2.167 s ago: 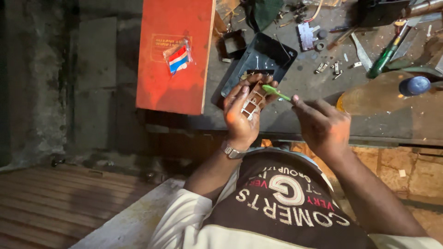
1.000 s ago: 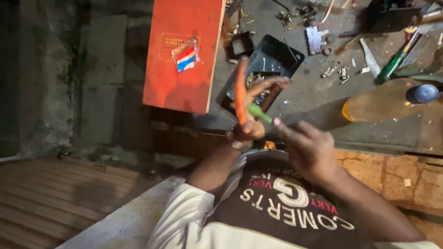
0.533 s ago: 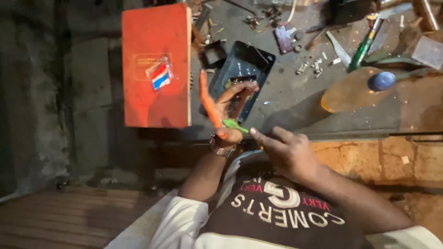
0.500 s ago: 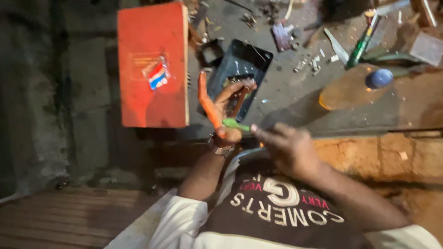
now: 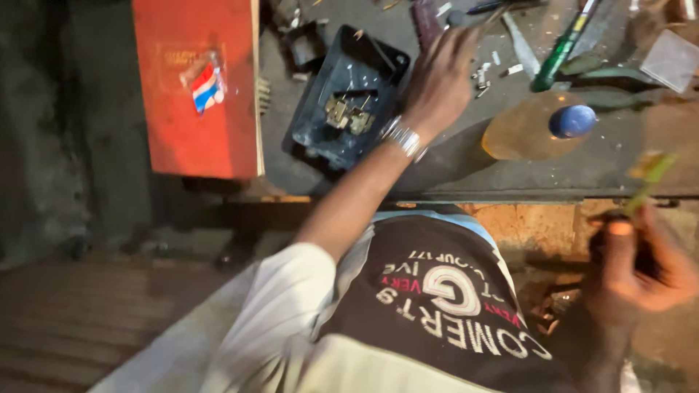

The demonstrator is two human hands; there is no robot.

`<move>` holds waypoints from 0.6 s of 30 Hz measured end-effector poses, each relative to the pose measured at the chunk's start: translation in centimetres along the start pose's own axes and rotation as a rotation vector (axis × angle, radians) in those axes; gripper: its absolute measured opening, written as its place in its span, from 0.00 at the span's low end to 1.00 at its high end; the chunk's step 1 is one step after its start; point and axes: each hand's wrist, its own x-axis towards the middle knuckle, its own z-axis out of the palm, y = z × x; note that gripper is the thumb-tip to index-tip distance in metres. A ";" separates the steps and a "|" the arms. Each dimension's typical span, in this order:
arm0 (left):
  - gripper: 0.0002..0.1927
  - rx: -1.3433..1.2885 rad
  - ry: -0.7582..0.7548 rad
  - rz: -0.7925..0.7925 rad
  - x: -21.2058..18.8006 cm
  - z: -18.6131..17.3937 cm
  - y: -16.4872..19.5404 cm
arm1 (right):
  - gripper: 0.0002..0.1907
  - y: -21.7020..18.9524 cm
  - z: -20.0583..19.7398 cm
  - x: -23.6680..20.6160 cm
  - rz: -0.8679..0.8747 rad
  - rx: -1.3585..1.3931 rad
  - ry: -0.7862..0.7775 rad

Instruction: The person cleans a disassembled lock mechanism using a green-handled brush and a liquid from a plastic bottle. They repeatedly scrub the metal parts, pour liquid onto them, and wipe with a cloth while working at a cluttered bench.

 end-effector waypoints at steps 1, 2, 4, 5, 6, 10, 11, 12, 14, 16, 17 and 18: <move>0.29 0.088 -0.003 0.001 0.6 1.3 -0.8 | 0.14 1.1 -1.2 0.4 -0.008 0.026 0.013; 0.31 0.176 -0.004 0.006 1.3 2.4 -1.6 | 0.15 2.2 -2.3 0.8 -0.024 0.028 0.008; 0.32 0.318 -0.005 -0.026 2.5 3.9 -3.0 | 0.16 4.0 -4.3 1.4 -0.058 0.004 -0.015; 0.31 0.366 -0.009 -0.068 2.8 4.4 -3.5 | 0.14 4.5 -5.0 1.7 -0.027 -0.002 -0.008; 0.30 0.413 -0.013 -0.110 3.1 4.5 -3.6 | 0.13 4.8 -5.6 1.9 0.004 -0.008 -0.002; 0.30 0.401 0.169 -0.038 3.0 4.8 -3.3 | 0.16 4.6 -5.3 4.6 0.149 0.045 0.022; 0.29 0.337 0.227 -0.008 2.5 4.5 -2.7 | 0.22 4.7 -4.6 5.7 0.146 0.056 0.008; 0.28 0.274 0.285 0.026 2.0 3.9 -2.1 | 0.21 4.9 -3.8 6.9 0.126 -0.006 -0.083; 0.19 0.105 0.138 -0.112 -0.4 2.0 -0.4 | 0.20 6.0 -2.3 9.5 0.078 -0.131 -0.264; 0.09 0.070 0.187 -0.121 -3.9 -0.8 1.1 | 0.16 7.6 -1.1 11.3 -0.071 -0.472 -0.338; 0.09 0.127 0.302 -0.057 -5.6 -2.6 1.4 | 0.14 8.5 -0.6 12.0 -0.151 -0.635 -0.376; 0.09 0.092 0.325 -0.127 -7.3 -4.3 1.5 | 0.11 9.5 -0.2 12.4 -0.146 -0.703 -0.406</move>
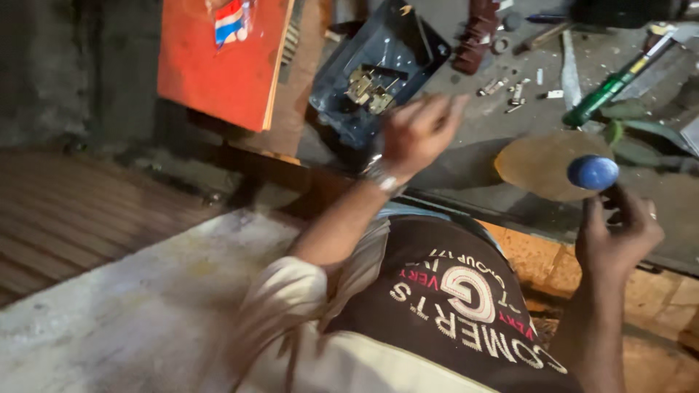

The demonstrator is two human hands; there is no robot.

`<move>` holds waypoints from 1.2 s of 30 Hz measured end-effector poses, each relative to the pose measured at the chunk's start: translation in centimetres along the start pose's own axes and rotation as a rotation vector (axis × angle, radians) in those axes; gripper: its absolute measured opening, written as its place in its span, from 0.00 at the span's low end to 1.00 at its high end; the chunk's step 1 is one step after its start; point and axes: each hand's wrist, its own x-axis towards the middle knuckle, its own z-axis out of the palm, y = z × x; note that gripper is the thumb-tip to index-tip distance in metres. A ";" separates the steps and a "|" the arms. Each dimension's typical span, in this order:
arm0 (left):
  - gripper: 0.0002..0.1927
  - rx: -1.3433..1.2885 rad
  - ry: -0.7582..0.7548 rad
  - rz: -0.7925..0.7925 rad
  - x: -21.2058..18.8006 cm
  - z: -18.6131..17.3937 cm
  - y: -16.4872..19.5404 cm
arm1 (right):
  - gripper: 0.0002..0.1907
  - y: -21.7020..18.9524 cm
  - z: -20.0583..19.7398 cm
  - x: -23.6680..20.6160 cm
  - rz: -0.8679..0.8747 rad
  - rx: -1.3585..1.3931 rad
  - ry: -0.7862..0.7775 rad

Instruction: The person cleans a disassembled lock mechanism using a green-handled brush and a liquid from a plastic bottle. They repeatedly scrub the metal parts, pour liquid onto them, and wipe with a cloth while working at a cluttered bench.

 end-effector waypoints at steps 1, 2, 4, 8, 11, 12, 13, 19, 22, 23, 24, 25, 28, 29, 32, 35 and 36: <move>0.10 -0.027 0.014 -0.076 -0.9 -2.1 -0.4 | 0.09 0.5 0.7 0.5 0.010 -0.066 -0.037; 0.08 0.013 0.064 -0.102 -1.7 -4.1 -0.9 | 0.08 1.0 1.4 0.8 0.021 -0.133 -0.072; 0.08 0.103 0.120 -0.232 -2.6 -7.4 -2.1 | 0.09 1.6 2.5 1.4 -0.038 0.029 -0.061; 0.10 0.299 0.131 -0.210 -4.0 -11.5 -3.7 | 0.09 1.8 2.5 1.7 -0.476 -0.031 0.153; 0.10 0.138 0.133 -0.361 -5.0 -12.7 -5.4 | 0.15 1.2 1.0 0.7 0.018 0.156 0.182; 0.10 0.042 0.164 -0.500 -5.3 -12.9 -6.2 | 0.17 0.7 0.5 0.1 0.100 0.239 0.141; 0.11 -0.056 0.192 -0.633 -5.5 -12.9 -7.1 | 0.19 0.2 0.1 -0.6 0.179 0.324 0.105; 0.16 -0.191 -0.155 -0.797 -5.6 -11.9 -10.8 | 0.50 -4.9 3.1 -2.7 -0.165 0.553 0.031; 0.16 -0.101 -0.197 -0.697 -5.2 -11.7 -11.0 | 0.41 -6.6 5.6 -2.5 0.110 0.635 0.025; 0.17 -0.066 -0.219 -0.720 -5.0 -11.9 -11.0 | 0.36 -6.7 6.3 -2.4 0.230 0.662 0.036; 0.16 0.003 -0.223 -0.672 -4.8 -12.4 -11.0 | 0.35 -6.5 6.8 -2.5 0.112 0.579 0.069; 0.16 0.072 -0.227 -0.632 -4.9 -13.1 -10.9 | 0.36 -6.1 7.1 -2.6 0.000 0.490 0.090; 0.15 0.193 -0.213 -0.434 -5.4 -15.4 -10.6 | 0.38 -4.2 7.6 -3.7 -0.090 0.460 0.129; 0.15 0.219 -0.198 -0.362 -5.6 -16.0 -10.4 | 0.39 -3.7 7.7 -4.2 -0.105 0.473 0.137; 0.13 0.105 -0.230 -0.541 -6.0 -16.7 -9.6 | 0.43 -3.3 7.3 -5.3 -0.183 0.472 0.152; 0.15 -0.400 -0.153 -0.734 -5.9 -16.5 -8.0 | 0.43 -5.6 6.4 -4.8 -0.234 0.453 0.106; 0.17 -0.408 -0.121 -0.716 -5.8 -16.5 -7.2 | 0.44 -7.0 6.0 -4.4 -0.243 0.459 0.089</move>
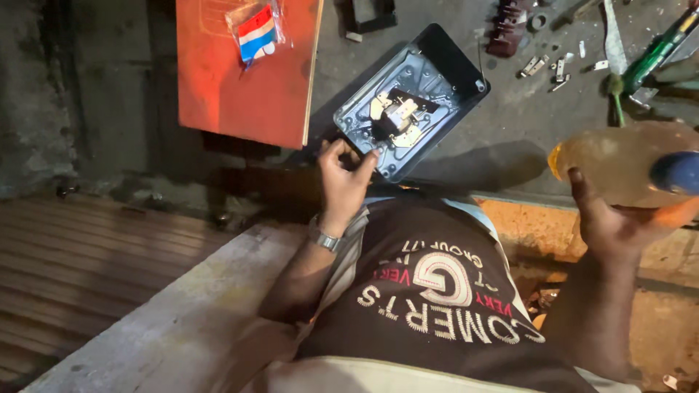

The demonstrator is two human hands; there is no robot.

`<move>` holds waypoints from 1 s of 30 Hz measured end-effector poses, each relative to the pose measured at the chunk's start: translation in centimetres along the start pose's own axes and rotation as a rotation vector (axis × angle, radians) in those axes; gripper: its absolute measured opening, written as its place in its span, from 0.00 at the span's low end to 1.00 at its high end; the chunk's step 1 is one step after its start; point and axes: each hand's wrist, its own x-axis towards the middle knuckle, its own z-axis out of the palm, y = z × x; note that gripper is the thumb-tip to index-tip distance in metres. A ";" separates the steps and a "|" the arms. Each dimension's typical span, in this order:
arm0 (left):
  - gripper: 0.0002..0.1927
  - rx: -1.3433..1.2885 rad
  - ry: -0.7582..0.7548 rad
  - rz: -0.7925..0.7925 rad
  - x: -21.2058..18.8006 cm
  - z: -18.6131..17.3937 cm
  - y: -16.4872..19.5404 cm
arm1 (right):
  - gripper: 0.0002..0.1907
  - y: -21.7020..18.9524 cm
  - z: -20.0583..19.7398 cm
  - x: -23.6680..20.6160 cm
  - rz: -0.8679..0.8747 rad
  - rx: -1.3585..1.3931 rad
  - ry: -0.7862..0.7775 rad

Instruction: The person cleans a disassembled lock mechanism using a green-handled brush and a liquid from a plastic bottle. They repeatedly scrub the metal parts, pour liquid onto them, and wipe with a cloth while working at a cluttered bench.

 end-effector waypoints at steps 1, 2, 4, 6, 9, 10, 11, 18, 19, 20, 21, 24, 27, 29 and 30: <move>0.19 -0.016 0.021 0.024 -0.4 0.4 0.6 | 0.45 -1.3 0.5 0.9 0.001 0.028 -0.006; 0.21 -0.034 0.043 0.047 -0.7 0.7 1.3 | 0.46 -2.6 0.7 2.2 -0.120 -0.081 -0.012; 0.24 0.092 0.087 0.157 -1.0 1.2 2.8 | 0.49 -5.0 1.3 4.6 -0.487 -0.437 0.004; 0.25 0.167 0.116 0.216 -1.0 1.6 4.3 | 0.48 -7.0 1.5 6.5 -0.689 -0.685 -0.037; 0.26 0.171 0.112 0.224 -0.6 1.9 6.1 | 0.41 -9.0 1.1 8.2 -0.652 -0.719 -0.131; 0.27 0.148 0.099 0.210 -0.6 1.9 6.6 | 0.39 -9.4 0.7 8.5 -0.695 -0.759 -0.145; 0.27 0.125 0.085 0.201 -0.5 1.9 7.0 | 0.37 -9.6 0.4 8.7 -0.740 -0.799 -0.155; 0.34 0.000 -0.008 0.185 -0.5 3.2 7.3 | 0.37 -9.8 -0.8 9.3 -0.594 -0.896 -0.329; 0.35 -0.033 -0.015 0.223 -0.4 3.4 7.0 | 0.37 -9.8 -0.7 9.2 -0.599 -0.900 -0.336; 0.36 -0.068 -0.020 0.259 -0.3 3.5 6.8 | 0.37 -10.0 -0.6 9.2 -0.607 -0.925 -0.342; 0.39 -0.068 -0.033 0.276 -0.2 3.6 6.4 | 0.37 -10.2 -0.5 9.2 -0.615 -0.950 -0.347; 0.46 -0.040 -0.069 0.310 0.1 3.6 5.8 | 0.37 -10.8 0.0 9.3 -0.613 -1.017 -0.371; 0.46 0.009 -0.083 0.339 0.1 3.7 5.6 | 0.38 -11.2 0.3 9.6 -0.588 -0.967 -0.413; 0.46 0.021 -0.093 0.353 0.0 3.7 5.8 | 0.38 -11.5 0.3 9.8 -0.583 -0.951 -0.440; 0.46 -0.033 -0.122 0.331 0.0 3.7 5.8 | 0.37 -11.7 0.2 9.9 -0.577 -0.946 -0.452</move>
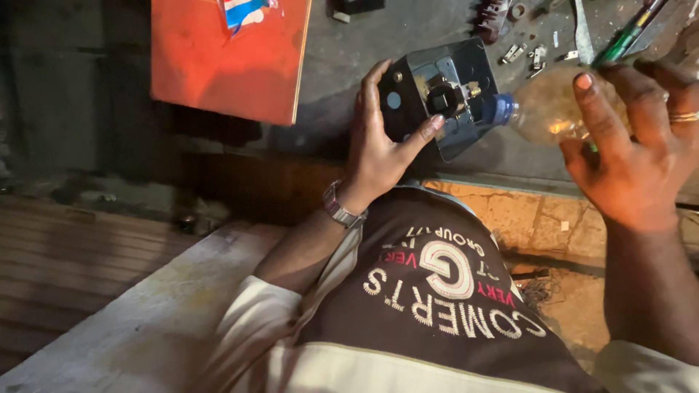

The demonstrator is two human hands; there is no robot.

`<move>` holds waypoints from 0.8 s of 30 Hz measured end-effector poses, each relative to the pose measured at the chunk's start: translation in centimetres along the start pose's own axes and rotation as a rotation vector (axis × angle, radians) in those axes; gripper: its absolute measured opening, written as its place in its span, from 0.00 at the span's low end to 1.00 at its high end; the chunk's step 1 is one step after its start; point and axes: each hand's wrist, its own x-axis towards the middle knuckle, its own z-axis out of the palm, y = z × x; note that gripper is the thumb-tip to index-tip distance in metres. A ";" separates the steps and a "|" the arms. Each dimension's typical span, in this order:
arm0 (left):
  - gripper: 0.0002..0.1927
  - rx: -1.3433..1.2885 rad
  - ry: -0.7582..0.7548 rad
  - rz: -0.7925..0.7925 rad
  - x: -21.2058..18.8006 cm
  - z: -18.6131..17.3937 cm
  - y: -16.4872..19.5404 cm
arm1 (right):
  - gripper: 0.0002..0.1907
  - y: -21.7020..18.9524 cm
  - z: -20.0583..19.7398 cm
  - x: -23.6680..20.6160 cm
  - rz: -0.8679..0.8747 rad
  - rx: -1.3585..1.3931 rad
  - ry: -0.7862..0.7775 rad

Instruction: The person cleans a disassembled lock mechanism using a green-handled brush and a liquid from a plastic bottle. They repeatedly scrub the metal parts, pour liquid onto them, and wipe with a cloth while working at a cluttered bench.

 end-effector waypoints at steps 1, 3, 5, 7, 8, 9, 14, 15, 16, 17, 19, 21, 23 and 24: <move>0.45 -0.061 -0.020 -0.017 0.0 -0.1 0.1 | 0.37 0.0 -0.3 0.0 0.006 0.002 -0.010; 0.45 -0.134 -0.060 -0.015 0.2 -0.3 0.2 | 0.36 0.0 -0.8 0.1 0.002 -0.015 -0.012; 0.45 -0.155 -0.095 0.008 0.2 -0.6 0.3 | 0.35 0.0 -1.4 0.3 -0.015 -0.048 -0.011; 0.45 -0.202 -0.088 -0.036 0.3 -0.6 0.4 | 0.37 0.0 -2.1 0.7 -0.019 -0.086 -0.023; 0.45 -0.227 -0.085 -0.055 0.3 -0.6 0.5 | 0.37 0.0 -2.4 1.0 -0.026 -0.092 -0.018; 0.44 -0.261 -0.089 -0.063 0.3 -0.6 0.6 | 0.37 0.0 -2.8 1.3 -0.033 -0.098 -0.014; 0.43 -0.389 -0.123 0.024 0.4 0.0 1.5 | 0.35 -0.2 -4.7 2.4 -0.042 -0.156 -0.019; 0.43 -0.414 -0.140 0.014 0.5 0.1 1.8 | 0.35 -0.2 -5.1 2.5 -0.044 -0.170 -0.022; 0.43 -0.438 -0.157 0.005 0.6 0.2 2.0 | 0.35 -0.2 -5.5 2.5 -0.056 -0.170 -0.010; 0.42 -0.461 -0.174 -0.006 0.7 0.4 2.3 | 0.36 -0.2 -5.8 2.5 -0.063 -0.178 -0.009; 0.41 -0.520 -0.180 0.035 1.0 0.7 2.8 | 0.38 -0.3 -6.5 2.3 -0.071 -0.206 -0.017; 0.42 -0.558 -0.194 0.020 1.3 1.0 3.2 | 0.38 -0.3 -7.1 2.1 -0.039 -0.198 -0.026; 0.43 -0.575 -0.218 -0.058 1.5 1.3 3.6 | 0.38 -0.5 -7.6 1.8 0.024 -0.149 -0.033; 0.43 -0.563 -0.220 -0.043 1.6 1.5 3.7 | 0.38 -0.5 -7.9 1.6 0.052 -0.131 -0.037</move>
